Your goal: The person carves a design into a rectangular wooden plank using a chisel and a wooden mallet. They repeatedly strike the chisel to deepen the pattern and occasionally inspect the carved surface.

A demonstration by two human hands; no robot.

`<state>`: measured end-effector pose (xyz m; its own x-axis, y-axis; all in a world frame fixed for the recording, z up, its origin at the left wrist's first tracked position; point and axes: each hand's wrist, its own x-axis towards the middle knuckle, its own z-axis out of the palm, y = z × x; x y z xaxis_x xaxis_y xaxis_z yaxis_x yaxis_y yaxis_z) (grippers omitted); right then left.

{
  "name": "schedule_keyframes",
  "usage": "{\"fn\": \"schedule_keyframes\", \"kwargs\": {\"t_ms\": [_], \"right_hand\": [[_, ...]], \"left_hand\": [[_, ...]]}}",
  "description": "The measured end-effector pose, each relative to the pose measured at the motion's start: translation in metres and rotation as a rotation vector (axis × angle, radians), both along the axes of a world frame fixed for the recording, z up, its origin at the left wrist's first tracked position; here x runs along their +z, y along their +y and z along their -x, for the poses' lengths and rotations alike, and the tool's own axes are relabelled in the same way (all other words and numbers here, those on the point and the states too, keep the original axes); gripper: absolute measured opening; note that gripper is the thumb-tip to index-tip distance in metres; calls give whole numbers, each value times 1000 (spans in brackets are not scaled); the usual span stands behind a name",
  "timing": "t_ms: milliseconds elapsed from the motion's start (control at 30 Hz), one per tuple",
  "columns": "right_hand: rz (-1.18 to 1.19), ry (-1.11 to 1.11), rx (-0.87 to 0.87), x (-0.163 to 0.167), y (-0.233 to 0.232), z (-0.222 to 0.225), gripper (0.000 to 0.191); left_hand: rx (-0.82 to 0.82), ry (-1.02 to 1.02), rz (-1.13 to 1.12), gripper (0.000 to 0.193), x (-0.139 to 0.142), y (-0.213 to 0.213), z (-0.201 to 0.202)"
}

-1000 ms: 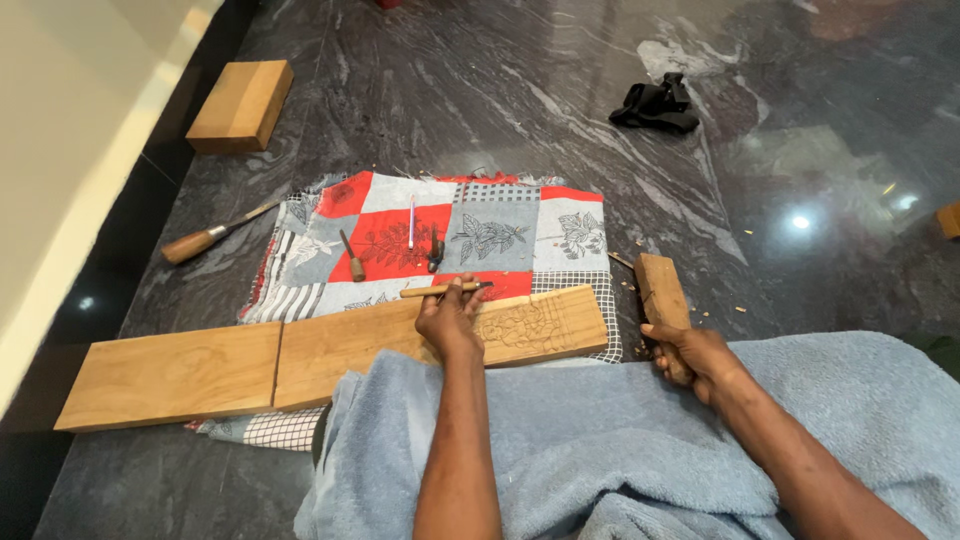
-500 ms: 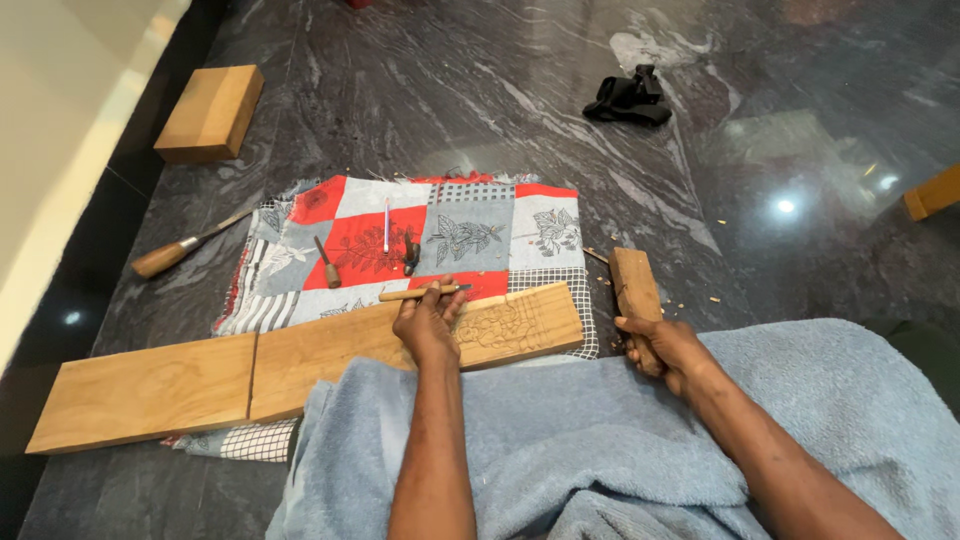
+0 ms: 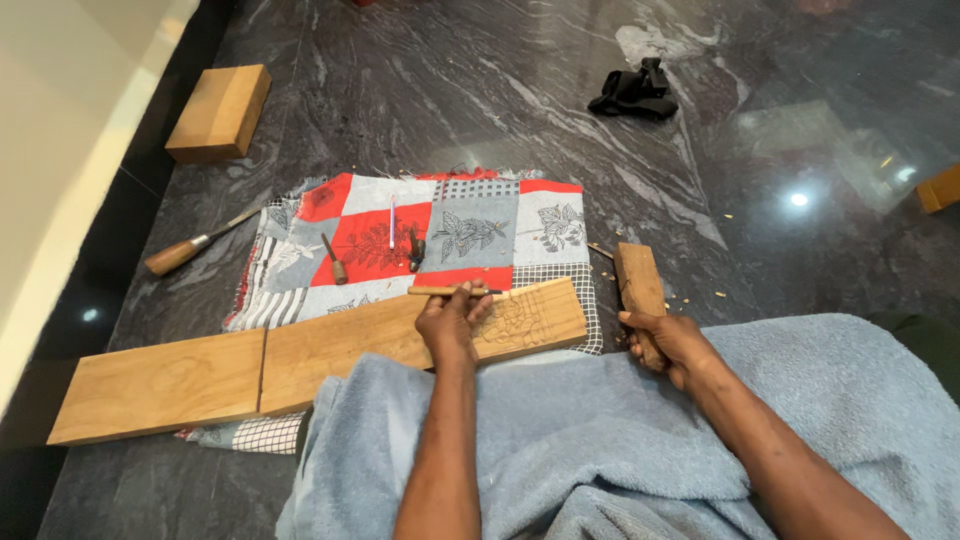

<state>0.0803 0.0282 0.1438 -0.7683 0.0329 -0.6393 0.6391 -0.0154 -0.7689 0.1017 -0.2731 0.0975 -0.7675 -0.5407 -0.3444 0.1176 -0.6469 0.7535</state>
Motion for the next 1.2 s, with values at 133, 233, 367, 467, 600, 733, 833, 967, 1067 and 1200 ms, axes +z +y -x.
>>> {"fn": "schedule_keyframes", "kwargs": {"t_ms": [133, 233, 367, 467, 600, 733, 833, 967, 1067, 1200], "right_hand": [[-18, -7, 8, 1, 0, -1, 28], [-5, -9, 10, 0, 0, 0, 27], [-11, -16, 4, -1, 0, 1, 27], [-5, -9, 2, -1, -1, 1, 26], [-21, -1, 12, -1, -1, 1, 27], [-11, -1, 14, 0, -1, 1, 26], [-19, 1, 25, 1, -1, 1, 27], [-34, -2, 25, 5, -1, -1, 29], [-41, -3, 19, 8, -2, -3, 30], [-54, -5, 24, 8, -3, -2, 31]], "left_hand": [[48, 3, -83, 12, -2, 7, -5], [65, 44, -126, 14, -5, 5, -6], [66, 84, -157, 15, -9, 2, -4], [62, 124, -180, 15, -11, 1, -5], [74, 127, -181, 16, -9, 0, -5], [110, 110, -209, 17, -5, -2, -5], [152, 100, -244, 18, -2, -5, -4], [184, 86, -257, 20, -1, -9, -3], [185, 125, -258, 19, -2, -9, -3], [161, 108, -196, 18, -4, -8, -2]]}}
